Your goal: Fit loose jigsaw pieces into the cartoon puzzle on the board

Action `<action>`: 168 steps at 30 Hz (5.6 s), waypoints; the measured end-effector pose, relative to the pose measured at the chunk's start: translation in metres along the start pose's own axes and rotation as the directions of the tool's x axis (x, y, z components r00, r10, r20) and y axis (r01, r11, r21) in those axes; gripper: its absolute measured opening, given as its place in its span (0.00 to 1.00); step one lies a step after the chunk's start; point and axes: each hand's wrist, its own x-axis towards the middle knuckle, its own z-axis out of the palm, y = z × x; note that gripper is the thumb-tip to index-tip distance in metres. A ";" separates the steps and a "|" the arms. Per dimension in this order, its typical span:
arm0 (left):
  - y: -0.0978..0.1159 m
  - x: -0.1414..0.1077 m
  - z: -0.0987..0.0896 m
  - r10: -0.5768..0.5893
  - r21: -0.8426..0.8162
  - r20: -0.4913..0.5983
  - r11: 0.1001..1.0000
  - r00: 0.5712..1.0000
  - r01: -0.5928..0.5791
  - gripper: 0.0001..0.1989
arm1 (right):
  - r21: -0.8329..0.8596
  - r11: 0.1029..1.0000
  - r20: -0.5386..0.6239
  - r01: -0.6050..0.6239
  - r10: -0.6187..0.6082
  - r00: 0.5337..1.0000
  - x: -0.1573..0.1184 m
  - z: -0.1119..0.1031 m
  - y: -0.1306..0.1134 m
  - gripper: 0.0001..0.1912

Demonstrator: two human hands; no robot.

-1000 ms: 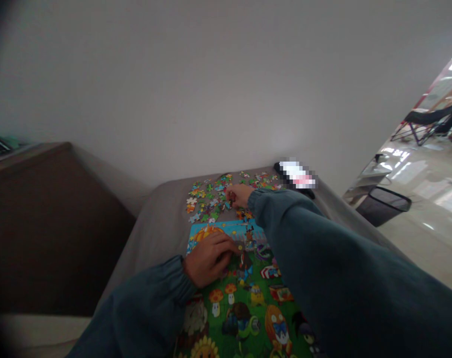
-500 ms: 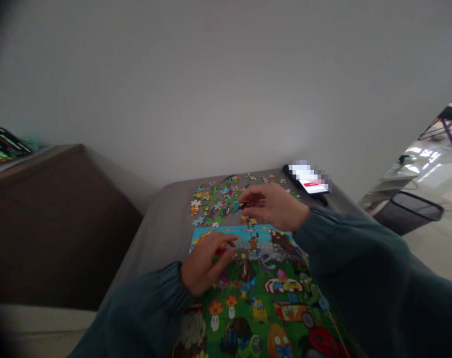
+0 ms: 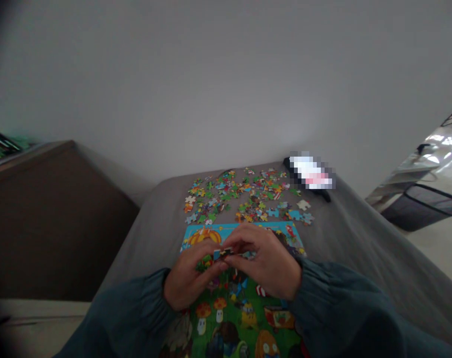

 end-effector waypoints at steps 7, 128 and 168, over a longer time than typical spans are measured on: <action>0.004 0.003 -0.005 -0.040 -0.044 -0.020 0.998 0.999 0.039 0.10 | 0.106 0.987 0.071 -0.121 0.113 0.991 -0.009 0.000 0.006 0.11; 0.004 0.011 -0.005 -0.428 -0.452 0.169 0.767 0.888 0.455 0.15 | 0.307 0.909 -0.014 -0.283 0.302 0.953 -0.007 0.006 0.010 0.15; 0.009 0.006 -0.006 -0.088 -0.070 0.234 0.992 0.968 0.107 0.14 | -0.058 0.987 0.070 -0.149 0.153 0.986 -0.013 0.007 0.004 0.06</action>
